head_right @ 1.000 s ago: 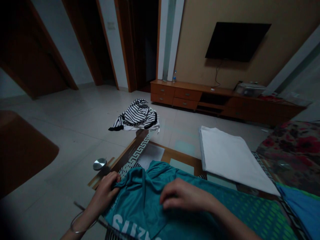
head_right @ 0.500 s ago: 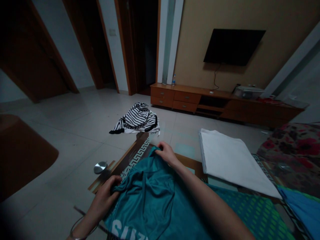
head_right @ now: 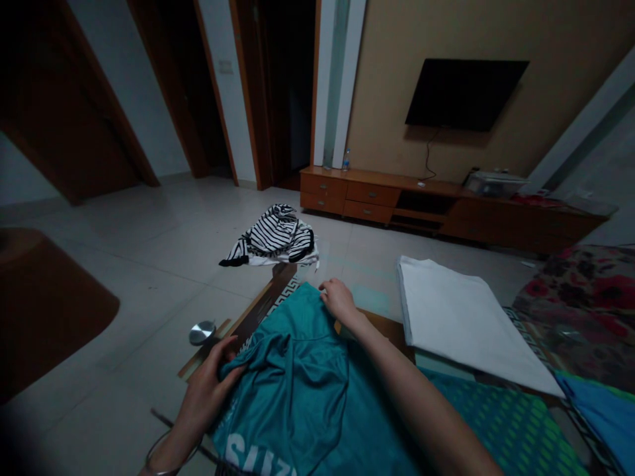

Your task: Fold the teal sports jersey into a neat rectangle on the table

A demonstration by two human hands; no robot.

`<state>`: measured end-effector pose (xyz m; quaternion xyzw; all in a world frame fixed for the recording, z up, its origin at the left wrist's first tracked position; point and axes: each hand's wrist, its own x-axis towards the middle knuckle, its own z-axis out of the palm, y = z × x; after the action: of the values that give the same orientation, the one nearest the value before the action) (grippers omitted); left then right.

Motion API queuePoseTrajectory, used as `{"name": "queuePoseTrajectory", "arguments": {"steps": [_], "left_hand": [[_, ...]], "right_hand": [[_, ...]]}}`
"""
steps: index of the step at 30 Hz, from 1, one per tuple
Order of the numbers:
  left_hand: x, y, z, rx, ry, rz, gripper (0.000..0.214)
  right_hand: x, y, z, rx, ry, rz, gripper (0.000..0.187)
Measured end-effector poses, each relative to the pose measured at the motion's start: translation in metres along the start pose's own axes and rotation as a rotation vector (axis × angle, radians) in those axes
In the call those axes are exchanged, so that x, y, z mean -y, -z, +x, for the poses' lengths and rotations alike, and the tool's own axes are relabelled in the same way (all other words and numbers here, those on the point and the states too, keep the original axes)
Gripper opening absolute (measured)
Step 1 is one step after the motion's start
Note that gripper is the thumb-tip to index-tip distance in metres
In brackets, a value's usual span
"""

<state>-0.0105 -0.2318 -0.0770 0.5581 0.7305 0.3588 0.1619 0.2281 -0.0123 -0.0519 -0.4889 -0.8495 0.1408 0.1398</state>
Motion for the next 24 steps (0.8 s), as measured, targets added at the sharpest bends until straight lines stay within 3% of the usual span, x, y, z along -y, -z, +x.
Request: {"name": "queuePoseTrajectory", "arguments": {"steps": [5,8,11,13,16,21,24], "left_hand": [[0.006,0.011,0.001,0.015,0.072,0.035,0.049],[0.010,0.017,0.002,0.034,0.064,0.022,0.046],[0.014,0.020,0.002,0.059,0.029,0.008,0.039],[0.016,0.021,0.000,0.073,0.013,0.017,0.034],[0.017,0.023,-0.004,0.109,-0.039,0.066,0.027],[0.010,0.020,-0.005,0.093,-0.133,0.186,0.028],[0.004,0.017,-0.002,0.101,-0.122,0.246,0.015]], "right_hand": [[0.027,-0.004,-0.018,0.175,0.246,0.276,0.021],[0.053,-0.006,-0.034,0.305,0.372,0.414,0.041],[0.077,-0.010,-0.036,0.367,0.393,0.283,0.058],[0.087,-0.014,-0.028,0.363,0.405,0.194,0.053],[0.094,-0.018,-0.006,0.371,0.495,0.253,0.048],[0.095,-0.030,0.018,0.525,0.617,0.399,0.028],[0.094,-0.039,0.020,0.582,0.657,0.446,0.022]]}}
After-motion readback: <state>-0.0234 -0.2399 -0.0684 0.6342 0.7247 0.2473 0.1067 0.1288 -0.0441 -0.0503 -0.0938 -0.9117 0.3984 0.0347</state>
